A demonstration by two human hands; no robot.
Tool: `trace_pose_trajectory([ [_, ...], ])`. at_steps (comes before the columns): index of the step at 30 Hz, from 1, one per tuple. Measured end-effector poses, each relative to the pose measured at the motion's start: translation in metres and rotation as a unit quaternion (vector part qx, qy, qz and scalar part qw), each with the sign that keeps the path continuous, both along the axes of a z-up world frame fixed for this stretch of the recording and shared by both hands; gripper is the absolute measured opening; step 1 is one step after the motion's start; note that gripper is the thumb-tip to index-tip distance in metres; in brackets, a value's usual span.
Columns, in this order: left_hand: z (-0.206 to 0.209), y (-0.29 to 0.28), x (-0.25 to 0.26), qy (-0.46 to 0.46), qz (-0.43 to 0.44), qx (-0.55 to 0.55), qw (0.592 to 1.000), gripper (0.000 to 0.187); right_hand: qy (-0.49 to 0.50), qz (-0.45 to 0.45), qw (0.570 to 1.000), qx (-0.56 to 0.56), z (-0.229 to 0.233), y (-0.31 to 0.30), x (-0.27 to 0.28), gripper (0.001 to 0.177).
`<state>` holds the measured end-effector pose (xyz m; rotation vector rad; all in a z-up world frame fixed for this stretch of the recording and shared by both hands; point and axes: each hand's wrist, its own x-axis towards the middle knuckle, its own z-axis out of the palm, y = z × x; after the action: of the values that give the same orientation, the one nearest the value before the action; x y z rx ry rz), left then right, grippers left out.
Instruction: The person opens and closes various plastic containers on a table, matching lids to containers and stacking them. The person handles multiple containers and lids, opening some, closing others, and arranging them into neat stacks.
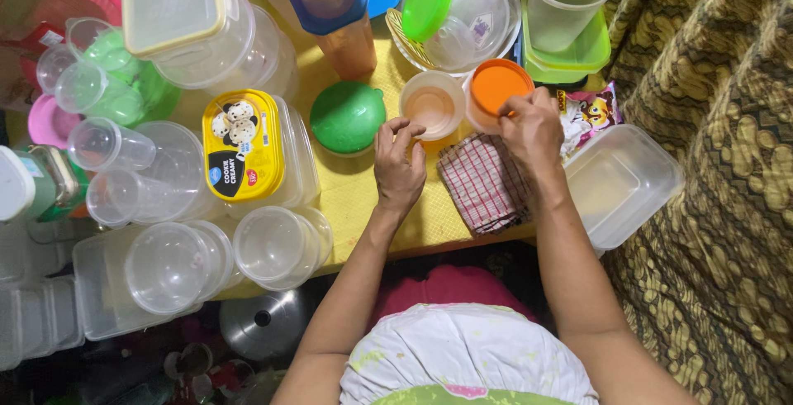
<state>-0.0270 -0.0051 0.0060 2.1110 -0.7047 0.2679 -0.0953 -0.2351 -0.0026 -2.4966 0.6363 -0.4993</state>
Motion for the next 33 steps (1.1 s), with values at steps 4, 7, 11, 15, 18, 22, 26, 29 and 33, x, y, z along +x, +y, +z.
trace_pose_trajectory([
  [4, -0.002, 0.007, 0.004, 0.021, 0.017, -0.009, 1.000, 0.031, -0.083, -0.021, 0.985, 0.148, 0.011, -0.007, 0.000, 0.014],
  [7, -0.002, 0.011, 0.007, 0.030, 0.027, -0.015, 0.999, 0.033, -0.076, -0.026, 0.986, 0.149, 0.010, -0.004, 0.001, 0.013],
  [11, 0.001, 0.013, 0.012, 0.022, 0.032, -0.032, 0.999, 0.035, -0.077, 0.011, 0.997, 0.006, -0.003, 0.000, 0.007, 0.015],
  [15, 0.002, 0.020, 0.020, 0.048, 0.033, -0.059, 0.997, 0.035, -0.070, 0.025, 0.997, -0.022, -0.009, 0.002, 0.014, 0.016],
  [18, -0.006, 0.025, 0.025, 0.106, 0.029, -0.076, 0.991, 0.036, -0.072, 0.032, 0.996, -0.035, -0.001, 0.005, 0.017, 0.018],
  [22, -0.030, 0.027, 0.031, 0.229, -0.001, -0.097, 0.969, 0.045, -0.052, 0.047, 0.997, 0.034, 0.021, 0.013, 0.021, 0.018],
  [26, -0.062, 0.022, 0.038, 0.419, -0.006, -0.112, 0.901, 0.063, 0.030, 0.109, 0.981, 0.159, 0.031, 0.033, 0.021, 0.018],
  [29, -0.081, 0.014, 0.039, 0.513, -0.025, -0.202, 0.834, 0.073, 0.134, 0.180, 0.952, 0.207, 0.030, 0.043, 0.020, 0.024],
  [33, -0.096, 0.009, 0.042, 0.503, -0.085, -0.190, 0.839, 0.069, 0.092, 0.205, 0.959, 0.175, 0.022, 0.048, 0.022, 0.029],
])
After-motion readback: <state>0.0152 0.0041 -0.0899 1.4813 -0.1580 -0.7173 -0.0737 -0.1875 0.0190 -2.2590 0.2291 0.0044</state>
